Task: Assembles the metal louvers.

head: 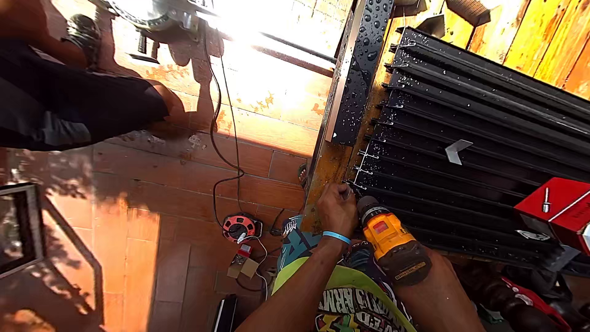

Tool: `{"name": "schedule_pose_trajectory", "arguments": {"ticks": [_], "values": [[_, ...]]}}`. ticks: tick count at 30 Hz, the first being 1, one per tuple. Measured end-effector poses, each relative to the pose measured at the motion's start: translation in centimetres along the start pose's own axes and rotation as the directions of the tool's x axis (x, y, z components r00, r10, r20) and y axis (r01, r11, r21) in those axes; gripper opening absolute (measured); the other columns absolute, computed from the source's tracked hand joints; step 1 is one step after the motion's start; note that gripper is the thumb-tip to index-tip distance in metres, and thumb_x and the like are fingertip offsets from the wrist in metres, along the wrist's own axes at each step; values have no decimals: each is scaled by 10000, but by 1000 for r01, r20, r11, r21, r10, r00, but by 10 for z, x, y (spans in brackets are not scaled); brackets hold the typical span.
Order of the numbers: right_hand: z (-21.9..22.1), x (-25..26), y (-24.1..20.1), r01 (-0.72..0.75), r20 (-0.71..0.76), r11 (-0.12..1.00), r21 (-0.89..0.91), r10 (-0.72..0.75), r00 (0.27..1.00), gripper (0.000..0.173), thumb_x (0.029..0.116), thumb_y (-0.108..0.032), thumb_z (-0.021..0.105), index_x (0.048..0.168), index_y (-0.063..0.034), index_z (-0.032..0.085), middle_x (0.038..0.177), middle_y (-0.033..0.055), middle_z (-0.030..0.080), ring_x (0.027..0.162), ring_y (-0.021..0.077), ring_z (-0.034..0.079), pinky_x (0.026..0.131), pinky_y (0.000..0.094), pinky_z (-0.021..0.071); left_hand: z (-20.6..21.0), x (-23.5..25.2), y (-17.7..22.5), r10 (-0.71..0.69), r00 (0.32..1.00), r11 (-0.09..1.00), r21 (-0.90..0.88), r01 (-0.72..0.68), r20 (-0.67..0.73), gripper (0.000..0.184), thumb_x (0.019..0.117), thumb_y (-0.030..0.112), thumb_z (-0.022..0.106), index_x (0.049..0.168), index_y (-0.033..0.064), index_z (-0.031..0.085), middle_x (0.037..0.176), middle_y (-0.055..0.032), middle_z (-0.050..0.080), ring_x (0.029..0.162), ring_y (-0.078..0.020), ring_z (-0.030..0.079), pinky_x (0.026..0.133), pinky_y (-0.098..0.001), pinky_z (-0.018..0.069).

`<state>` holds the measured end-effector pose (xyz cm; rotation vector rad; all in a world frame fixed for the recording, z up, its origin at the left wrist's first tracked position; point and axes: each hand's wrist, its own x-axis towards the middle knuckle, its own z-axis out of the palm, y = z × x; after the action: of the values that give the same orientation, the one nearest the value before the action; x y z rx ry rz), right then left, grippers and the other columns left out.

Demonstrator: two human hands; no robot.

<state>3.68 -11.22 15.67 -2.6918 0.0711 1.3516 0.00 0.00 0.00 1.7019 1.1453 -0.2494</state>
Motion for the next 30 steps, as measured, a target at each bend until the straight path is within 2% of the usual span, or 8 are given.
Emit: {"name": "schedule_pose_trajectory", "arguments": {"ticks": [3,6,8,14,19,30], "values": [[-3,0,-6,-5,-18,1000,13,5,1000,555,682,-352,775,1179,-110,724,950,67,750,933,242,724,804,518,566,0,0,0,3,1000,1000,7,-2,-9,69,911,133,762,955,83,746,925,-57,668,684,-165,616,629,-390,551],[-7,2,-9,-31,28,999,-29,31,999,586,693,-378,773,1216,-117,721,979,74,752,963,255,720,820,522,563,-1,0,-1,8,1000,1000,-4,-8,-2,61,908,125,761,948,83,744,930,-63,673,686,-168,619,633,-394,551],[-10,4,-12,-74,94,996,-44,78,992,589,720,-416,758,1246,-155,709,1027,56,746,1009,238,701,850,506,546,-2,0,0,2,1000,1000,-9,-2,3,69,909,129,762,954,79,747,934,-66,674,688,-171,623,639,-398,553],[-7,3,-16,2,11,992,-125,0,1000,553,698,-370,777,1186,-116,722,910,81,749,903,287,728,767,555,558,-2,0,1,7,1000,999,-37,-6,6,86,897,108,770,969,69,746,929,-57,663,683,-161,609,637,-379,544],[-10,5,-17,-7,22,990,-140,10,1000,554,725,-428,777,1185,-123,727,912,75,754,905,277,730,781,537,566,-1,1,-2,20,1000,999,-45,-20,2,73,897,118,767,959,84,748,903,-46,650,669,-145,594,625,-357,540],[-18,10,-24,-14,54,983,-183,24,998,531,733,-410,760,1181,-127,721,942,93,749,934,300,725,786,561,560,1,1,-6,25,1000,998,-64,-25,2,105,884,110,770,983,79,749,935,-44,655,671,-138,605,621,-345,555]]}}
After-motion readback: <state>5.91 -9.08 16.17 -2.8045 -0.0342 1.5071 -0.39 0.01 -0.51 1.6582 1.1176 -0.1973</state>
